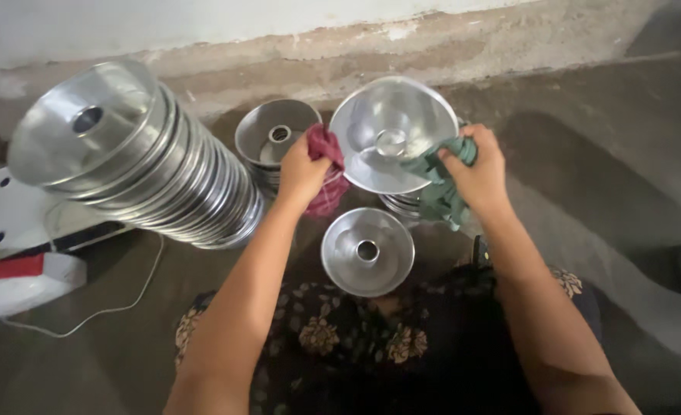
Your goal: The person sits on the floor and wipes the interior and exterior surfaces of several round metal parts using two cloths. They handle each part one at a time, rotating it to clean all sides, then place it into a stack.
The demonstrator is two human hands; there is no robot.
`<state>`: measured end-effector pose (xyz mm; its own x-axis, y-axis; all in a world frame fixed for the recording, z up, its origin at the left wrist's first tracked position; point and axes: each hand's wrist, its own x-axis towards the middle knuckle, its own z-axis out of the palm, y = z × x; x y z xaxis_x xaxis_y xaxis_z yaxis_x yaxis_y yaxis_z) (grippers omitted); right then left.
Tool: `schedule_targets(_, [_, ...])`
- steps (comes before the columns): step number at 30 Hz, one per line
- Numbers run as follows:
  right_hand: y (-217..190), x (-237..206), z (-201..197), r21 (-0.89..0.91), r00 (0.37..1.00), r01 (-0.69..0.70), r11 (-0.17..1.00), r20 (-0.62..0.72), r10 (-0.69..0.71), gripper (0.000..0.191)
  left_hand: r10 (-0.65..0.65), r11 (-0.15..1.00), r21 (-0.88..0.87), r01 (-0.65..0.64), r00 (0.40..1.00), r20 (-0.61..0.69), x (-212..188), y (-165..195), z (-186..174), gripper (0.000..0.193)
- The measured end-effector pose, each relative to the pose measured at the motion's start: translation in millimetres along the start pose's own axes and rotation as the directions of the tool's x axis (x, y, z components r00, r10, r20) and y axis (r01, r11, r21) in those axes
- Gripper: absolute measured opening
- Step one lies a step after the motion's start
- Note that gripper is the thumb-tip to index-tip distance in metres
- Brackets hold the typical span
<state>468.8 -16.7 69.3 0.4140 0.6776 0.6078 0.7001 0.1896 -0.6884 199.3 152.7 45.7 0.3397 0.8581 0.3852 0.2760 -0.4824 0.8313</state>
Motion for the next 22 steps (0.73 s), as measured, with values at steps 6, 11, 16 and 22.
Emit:
schedule_targets(6, [-36.7,-45.2,27.8,0.016,0.985,0.171,0.985,-0.003,-0.171,0.032,-0.106,0.983,0.147,0.113,0.993,-0.053,-79.7,-7.3,-54.4,0.04])
schedule_targets(11, [-45.5,-85.5,41.8,-0.03,0.987,0.156,0.987,0.042,-0.155,0.03,-0.218,0.972,0.072,0.224,0.973,-0.079,-129.8,-29.5,-61.7,0.034])
schedule_targets(16, [-44.1,-116.2,55.7,-0.134,0.977,0.214,0.968,0.051,-0.209,0.035,-0.254,0.965,0.035,0.258,0.962,-0.103,-158.3,-49.7,-64.6,0.034])
schedule_targets(22, [-39.1,-137.4,68.4,-0.161,0.96,0.278,0.947,0.057,-0.273,0.038,-0.291,0.943,0.128,0.306,0.949,-0.124,-165.5,-61.7,-65.0,0.039])
